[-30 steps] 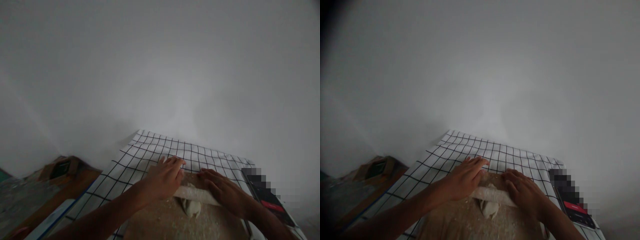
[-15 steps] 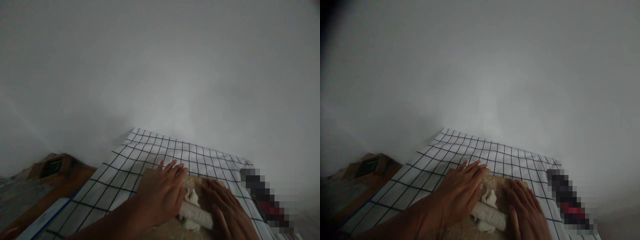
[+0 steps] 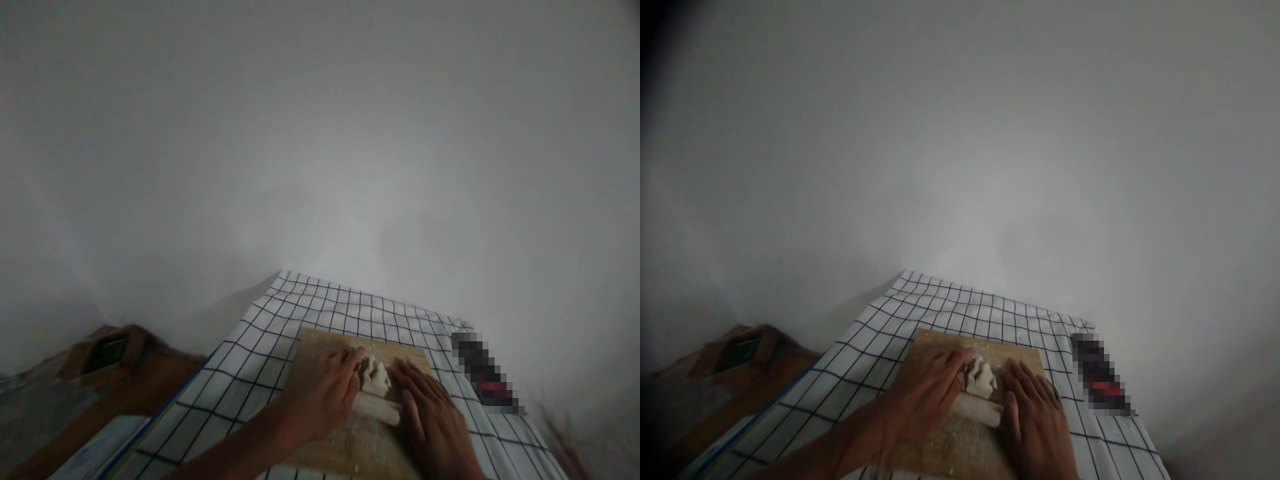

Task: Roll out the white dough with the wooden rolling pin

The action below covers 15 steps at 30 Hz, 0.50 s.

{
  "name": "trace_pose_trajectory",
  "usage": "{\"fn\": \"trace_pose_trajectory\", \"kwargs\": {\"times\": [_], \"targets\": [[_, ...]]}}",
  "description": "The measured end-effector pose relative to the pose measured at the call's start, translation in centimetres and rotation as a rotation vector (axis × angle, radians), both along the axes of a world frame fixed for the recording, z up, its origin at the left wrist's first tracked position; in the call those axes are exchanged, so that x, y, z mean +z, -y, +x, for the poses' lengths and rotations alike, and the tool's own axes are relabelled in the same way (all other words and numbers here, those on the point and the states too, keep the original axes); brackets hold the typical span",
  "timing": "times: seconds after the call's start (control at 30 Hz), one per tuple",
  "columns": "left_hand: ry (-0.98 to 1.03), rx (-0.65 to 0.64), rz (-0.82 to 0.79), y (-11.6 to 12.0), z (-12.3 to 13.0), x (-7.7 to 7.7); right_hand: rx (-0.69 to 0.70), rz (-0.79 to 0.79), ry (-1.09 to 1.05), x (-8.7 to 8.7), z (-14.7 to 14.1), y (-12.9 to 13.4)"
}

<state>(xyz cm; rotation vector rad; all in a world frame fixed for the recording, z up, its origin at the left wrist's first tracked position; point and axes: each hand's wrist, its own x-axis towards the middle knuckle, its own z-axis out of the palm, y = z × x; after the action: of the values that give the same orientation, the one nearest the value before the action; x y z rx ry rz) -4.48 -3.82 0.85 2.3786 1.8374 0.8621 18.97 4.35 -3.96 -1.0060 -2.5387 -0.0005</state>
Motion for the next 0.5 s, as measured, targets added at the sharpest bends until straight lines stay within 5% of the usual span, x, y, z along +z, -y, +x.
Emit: {"fn": "trace_pose_trajectory", "kwargs": {"times": [0.27, 0.5], "targets": [[-0.154, 0.040, 0.075, 0.7, 0.6, -2.0, -0.012, 0.041, -0.027, 0.6, -0.3, 0.8], [-0.054, 0.096, 0.023, 1.0, 0.1, -3.1, -0.036, 0.032, 0.124, 1.6, -0.5, 1.6]]}}
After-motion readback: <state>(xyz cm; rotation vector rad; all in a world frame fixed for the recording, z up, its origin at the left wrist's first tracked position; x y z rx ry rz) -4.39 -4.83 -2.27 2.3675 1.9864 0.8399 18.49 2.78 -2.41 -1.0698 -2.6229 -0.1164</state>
